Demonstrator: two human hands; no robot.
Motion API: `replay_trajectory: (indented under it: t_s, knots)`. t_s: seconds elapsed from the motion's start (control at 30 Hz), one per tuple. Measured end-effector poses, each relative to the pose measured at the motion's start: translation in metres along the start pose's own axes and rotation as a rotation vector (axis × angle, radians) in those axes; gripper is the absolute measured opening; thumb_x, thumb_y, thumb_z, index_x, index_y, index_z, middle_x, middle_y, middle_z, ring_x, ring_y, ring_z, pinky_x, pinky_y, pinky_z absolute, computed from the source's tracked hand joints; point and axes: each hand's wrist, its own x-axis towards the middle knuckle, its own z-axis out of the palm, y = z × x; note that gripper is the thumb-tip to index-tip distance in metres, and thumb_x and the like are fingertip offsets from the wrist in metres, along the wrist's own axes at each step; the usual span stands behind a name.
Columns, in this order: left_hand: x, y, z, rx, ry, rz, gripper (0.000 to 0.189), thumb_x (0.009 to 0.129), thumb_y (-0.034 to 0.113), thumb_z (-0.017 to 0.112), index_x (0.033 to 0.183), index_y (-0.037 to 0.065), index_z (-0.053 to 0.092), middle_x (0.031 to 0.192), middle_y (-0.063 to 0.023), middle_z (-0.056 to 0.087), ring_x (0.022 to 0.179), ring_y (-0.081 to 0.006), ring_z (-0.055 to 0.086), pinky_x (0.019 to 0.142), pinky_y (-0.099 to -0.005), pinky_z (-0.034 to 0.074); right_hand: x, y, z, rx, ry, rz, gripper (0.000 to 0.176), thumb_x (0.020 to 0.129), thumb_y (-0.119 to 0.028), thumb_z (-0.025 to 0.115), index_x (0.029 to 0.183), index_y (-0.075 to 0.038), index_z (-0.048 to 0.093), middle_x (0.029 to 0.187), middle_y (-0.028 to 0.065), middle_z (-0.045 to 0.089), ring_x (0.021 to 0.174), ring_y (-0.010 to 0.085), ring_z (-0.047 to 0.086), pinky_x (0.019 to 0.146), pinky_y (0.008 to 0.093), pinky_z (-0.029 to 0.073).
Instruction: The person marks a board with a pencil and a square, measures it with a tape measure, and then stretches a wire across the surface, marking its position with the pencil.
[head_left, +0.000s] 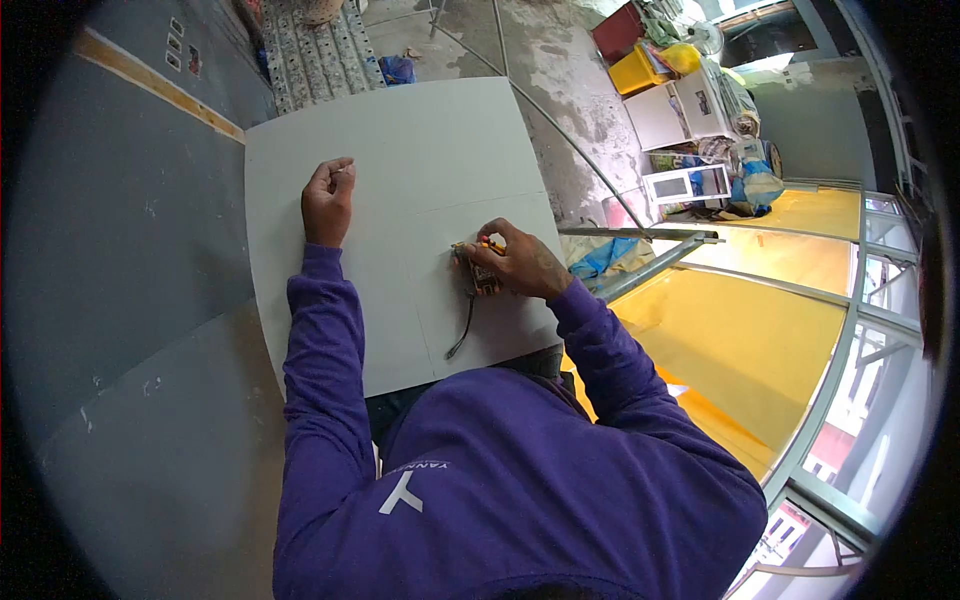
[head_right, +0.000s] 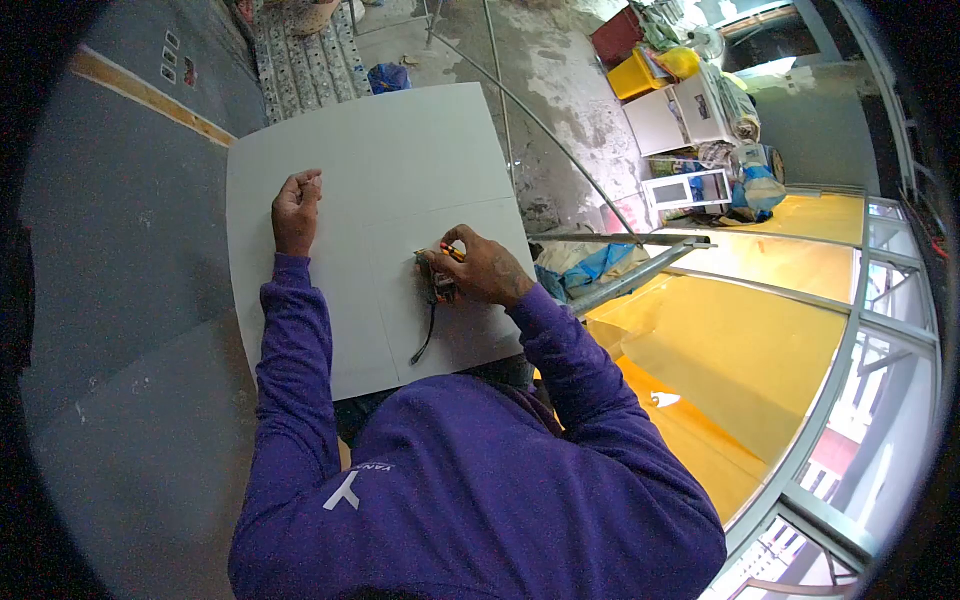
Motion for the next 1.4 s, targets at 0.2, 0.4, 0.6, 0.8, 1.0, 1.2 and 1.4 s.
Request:
replay_trajectory:
  t_s: [0.2, 0.4, 0.6, 0.8, 1.0, 1.2, 1.4]
  knots:
    - [0.002, -0.004, 0.000, -0.034, -0.001, -0.016, 0.023, 0.099, 0.019, 0.068, 0.110, -0.001, 0.072, 0.076, 0.0061, 0.058, 0.068, -0.0024, 0.048, 0.061, -0.0203, 0.041, 0.002, -0.001, 0.000, 0.015, 0.003, 0.025, 0.068, 0.094, -0.064, 0.064, 0.122, -0.002, 0.061, 0.097, 0.0272, 0.073, 0.091, 0.0392, 0.074, 0.083, 0.0446, 0.058]
    - [0.000, -0.001, 0.000, -0.070, -0.017, -0.039, 0.023, 0.099, 0.019, 0.068, 0.110, -0.001, 0.071, 0.078, 0.0061, 0.060, 0.068, -0.0022, 0.049, 0.062, -0.0202, 0.042, -0.002, -0.012, -0.007, 0.025, -0.027, 0.060, 0.066, 0.095, -0.063, 0.064, 0.122, -0.002, 0.062, 0.098, 0.0268, 0.073, 0.093, 0.0386, 0.074, 0.082, 0.0441, 0.058]
    - [-0.001, 0.005, 0.002, -0.018, 0.014, -0.004, 0.024, 0.099, 0.020, 0.068, 0.109, -0.002, 0.071, 0.079, 0.0051, 0.062, 0.069, -0.0029, 0.050, 0.063, -0.0207, 0.043, -0.002, -0.002, -0.003, -0.059, 0.012, -0.123, 0.064, 0.097, -0.060, 0.063, 0.123, -0.002, 0.062, 0.101, 0.0271, 0.071, 0.094, 0.0385, 0.074, 0.083, 0.0442, 0.058]
    - [-0.001, 0.007, 0.001, -0.006, 0.000, -0.042, 0.024, 0.099, 0.019, 0.068, 0.111, -0.002, 0.071, 0.080, 0.0044, 0.063, 0.071, -0.0029, 0.052, 0.064, -0.0208, 0.044, 0.000, -0.003, -0.002, 0.013, -0.010, 0.013, 0.064, 0.097, -0.060, 0.063, 0.122, -0.001, 0.062, 0.101, 0.0271, 0.072, 0.094, 0.0395, 0.074, 0.084, 0.0440, 0.058]
    - [-0.001, 0.007, 0.000, -0.043, -0.016, -0.045, 0.024, 0.099, 0.019, 0.067, 0.111, -0.002, 0.071, 0.082, 0.0045, 0.063, 0.071, -0.0028, 0.052, 0.064, -0.0205, 0.044, 0.000, -0.004, -0.003, 0.006, -0.002, -0.019, 0.065, 0.096, -0.061, 0.064, 0.121, -0.001, 0.061, 0.097, 0.0267, 0.073, 0.092, 0.0388, 0.074, 0.082, 0.0433, 0.058]
    - [0.001, -0.002, -0.001, -0.049, -0.026, -0.053, 0.024, 0.100, 0.018, 0.066, 0.112, -0.002, 0.071, 0.081, 0.0052, 0.062, 0.070, -0.0025, 0.051, 0.064, -0.0201, 0.044, 0.000, -0.006, -0.003, 0.027, -0.008, 0.016, 0.063, 0.096, -0.061, 0.064, 0.120, -0.002, 0.061, 0.098, 0.0269, 0.072, 0.092, 0.0397, 0.074, 0.081, 0.0437, 0.058]
    - [0.002, -0.005, -0.001, -0.053, -0.025, -0.038, 0.024, 0.100, 0.019, 0.066, 0.112, -0.001, 0.071, 0.080, 0.0056, 0.061, 0.069, -0.0024, 0.050, 0.063, -0.0203, 0.044, 0.009, 0.017, 0.008, -0.100, 0.052, -0.188, 0.059, 0.097, -0.057, 0.064, 0.121, -0.003, 0.062, 0.099, 0.0247, 0.072, 0.089, 0.0378, 0.074, 0.079, 0.0426, 0.059]
